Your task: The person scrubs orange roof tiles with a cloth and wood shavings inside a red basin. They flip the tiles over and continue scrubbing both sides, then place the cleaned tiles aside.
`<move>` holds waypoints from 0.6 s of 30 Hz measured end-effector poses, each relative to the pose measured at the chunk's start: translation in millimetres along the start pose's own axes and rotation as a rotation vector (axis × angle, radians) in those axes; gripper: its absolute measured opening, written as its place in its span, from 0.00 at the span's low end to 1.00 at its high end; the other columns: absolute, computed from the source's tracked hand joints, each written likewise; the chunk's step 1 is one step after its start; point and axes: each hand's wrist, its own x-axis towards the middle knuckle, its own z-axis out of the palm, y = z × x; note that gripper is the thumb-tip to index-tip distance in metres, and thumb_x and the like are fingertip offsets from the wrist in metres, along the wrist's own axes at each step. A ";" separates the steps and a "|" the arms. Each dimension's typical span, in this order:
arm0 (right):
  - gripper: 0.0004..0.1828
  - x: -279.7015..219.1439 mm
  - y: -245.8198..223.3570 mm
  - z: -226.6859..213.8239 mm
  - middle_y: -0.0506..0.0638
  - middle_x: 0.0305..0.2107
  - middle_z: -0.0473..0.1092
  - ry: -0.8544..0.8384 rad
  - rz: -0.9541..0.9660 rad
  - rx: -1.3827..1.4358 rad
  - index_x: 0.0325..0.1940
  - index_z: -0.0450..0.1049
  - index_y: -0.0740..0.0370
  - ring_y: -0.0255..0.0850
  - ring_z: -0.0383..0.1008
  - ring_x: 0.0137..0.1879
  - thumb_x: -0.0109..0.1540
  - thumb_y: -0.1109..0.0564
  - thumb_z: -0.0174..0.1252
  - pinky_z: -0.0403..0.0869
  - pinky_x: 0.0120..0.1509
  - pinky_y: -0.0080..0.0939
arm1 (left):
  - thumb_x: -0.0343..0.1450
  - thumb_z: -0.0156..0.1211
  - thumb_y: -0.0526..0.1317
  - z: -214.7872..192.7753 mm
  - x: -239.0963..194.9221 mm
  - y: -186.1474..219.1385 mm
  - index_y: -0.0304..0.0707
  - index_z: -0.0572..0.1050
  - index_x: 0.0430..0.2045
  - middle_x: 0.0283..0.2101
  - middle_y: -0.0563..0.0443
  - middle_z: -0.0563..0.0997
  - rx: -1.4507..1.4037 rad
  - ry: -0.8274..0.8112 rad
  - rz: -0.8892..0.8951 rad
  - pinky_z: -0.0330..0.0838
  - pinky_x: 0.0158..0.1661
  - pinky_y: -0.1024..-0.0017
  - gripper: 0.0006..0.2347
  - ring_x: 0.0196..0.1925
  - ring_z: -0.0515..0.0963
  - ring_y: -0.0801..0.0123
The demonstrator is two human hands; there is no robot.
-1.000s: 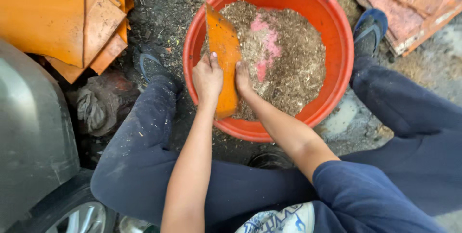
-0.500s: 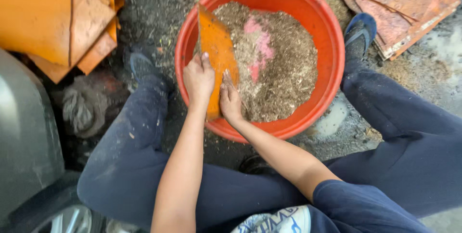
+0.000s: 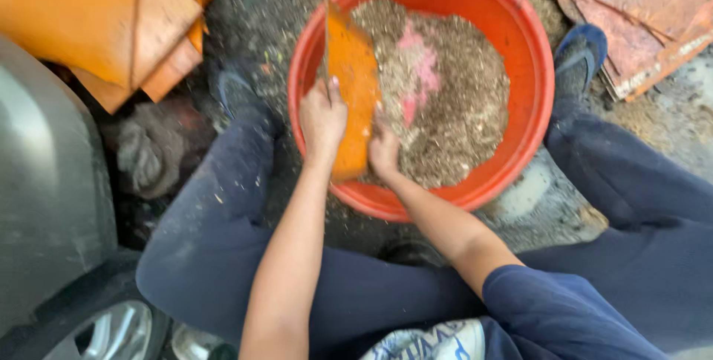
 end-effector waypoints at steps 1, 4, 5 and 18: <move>0.34 11.7 5.9 -15.7 0.66 0.62 0.68 -0.047 -0.074 -0.201 0.66 0.70 0.70 0.56 0.69 0.69 0.54 0.74 0.43 0.65 0.74 0.47 | 0.77 0.51 0.44 1.4 -2.4 -0.6 0.29 0.75 0.24 0.24 0.28 0.77 0.012 0.026 0.045 0.70 0.33 0.45 0.16 0.30 0.80 0.36; 0.23 47.4 29.1 -72.1 0.60 0.42 0.79 -0.521 0.359 -0.906 0.52 0.78 0.59 0.52 0.83 0.48 0.58 0.68 0.46 0.81 0.55 0.50 | 0.78 0.51 0.44 12.4 -13.7 -12.6 0.30 0.75 0.26 0.22 0.29 0.77 0.000 -0.009 0.017 0.70 0.30 0.45 0.15 0.27 0.80 0.36; 0.15 56.1 34.3 -89.5 0.60 0.40 0.78 -0.434 0.076 -0.887 0.41 0.78 0.62 0.53 0.79 0.49 0.54 0.68 0.50 0.78 0.58 0.51 | 0.77 0.51 0.44 16.7 -23.0 -15.7 0.30 0.76 0.28 0.21 0.28 0.77 0.004 0.013 0.008 0.70 0.29 0.45 0.15 0.26 0.80 0.36; 0.33 200.9 40.7 -92.4 0.62 0.68 0.61 -0.572 -0.242 -0.567 0.67 0.66 0.67 0.58 0.58 0.75 0.58 0.56 0.58 0.57 0.79 0.50 | 0.77 0.54 0.41 -56.3 -22.2 50.1 0.31 0.78 0.32 0.18 0.30 0.77 0.336 -0.001 0.153 0.73 0.26 0.47 0.11 0.23 0.80 0.37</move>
